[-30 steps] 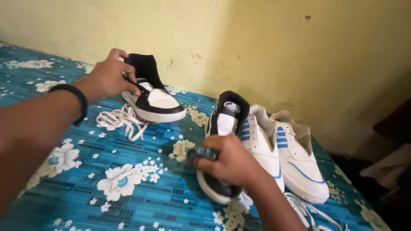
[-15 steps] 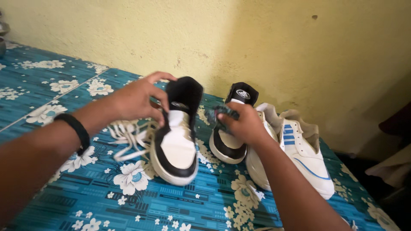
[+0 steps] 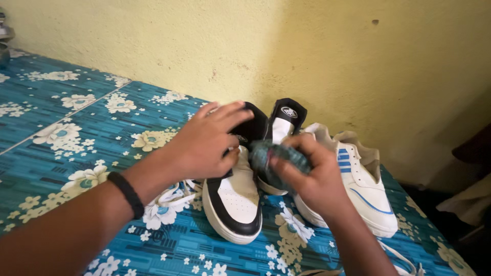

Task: The person wipes the upper and tongue of a black and white high-top sneaker with a small cloth, working over the toe box, sides, and heel, then threads a white shoelace through the eyelets of the sneaker. Other sneakers and loose laces rest on the bed beside the work.

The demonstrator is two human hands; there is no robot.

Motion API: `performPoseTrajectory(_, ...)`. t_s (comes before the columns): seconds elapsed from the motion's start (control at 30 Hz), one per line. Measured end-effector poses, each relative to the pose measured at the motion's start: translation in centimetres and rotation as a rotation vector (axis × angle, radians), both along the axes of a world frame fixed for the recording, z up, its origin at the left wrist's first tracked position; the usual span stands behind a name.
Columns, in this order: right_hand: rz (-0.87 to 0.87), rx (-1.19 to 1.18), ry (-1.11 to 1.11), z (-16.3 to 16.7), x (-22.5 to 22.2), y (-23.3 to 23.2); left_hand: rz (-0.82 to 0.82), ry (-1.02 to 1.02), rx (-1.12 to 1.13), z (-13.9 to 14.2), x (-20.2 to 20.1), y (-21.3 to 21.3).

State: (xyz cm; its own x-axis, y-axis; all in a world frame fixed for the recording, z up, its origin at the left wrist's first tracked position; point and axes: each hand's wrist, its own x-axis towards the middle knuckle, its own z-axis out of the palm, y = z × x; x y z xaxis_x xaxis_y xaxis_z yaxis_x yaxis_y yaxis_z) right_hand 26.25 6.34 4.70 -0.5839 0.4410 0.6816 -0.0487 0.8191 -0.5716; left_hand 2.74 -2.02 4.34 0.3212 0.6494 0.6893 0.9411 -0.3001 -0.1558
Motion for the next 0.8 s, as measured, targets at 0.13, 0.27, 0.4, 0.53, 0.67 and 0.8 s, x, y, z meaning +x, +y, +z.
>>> performPoseTrajectory(0.13,0.007,0.179,-0.169,-0.4,0.7,-0.2,0.328,0.264,-0.476,2.8,2.2,0.4)
performPoseTrajectory(0.27,0.066,0.100,-0.068,-1.1,0.6,0.1,0.491,0.311,-0.734,4.5,4.2,1.5)
performPoseTrajectory(0.4,0.068,-0.003,-0.112,-1.8,0.2,0.1,0.519,0.233,-0.809,3.1,4.4,3.6)
performPoseTrajectory(0.53,0.010,-0.016,-0.172,-2.1,-0.6,-0.3,0.562,0.161,-0.756,1.6,2.9,6.0)
performPoseTrajectory(0.67,0.025,-0.014,-0.289,-2.3,-1.6,-1.1,0.605,0.139,-0.794,1.6,2.6,7.1)
performPoseTrajectory(0.8,0.158,0.232,-0.233,-2.2,-2.0,-1.7,0.651,0.522,-0.556,0.8,4.4,6.5)
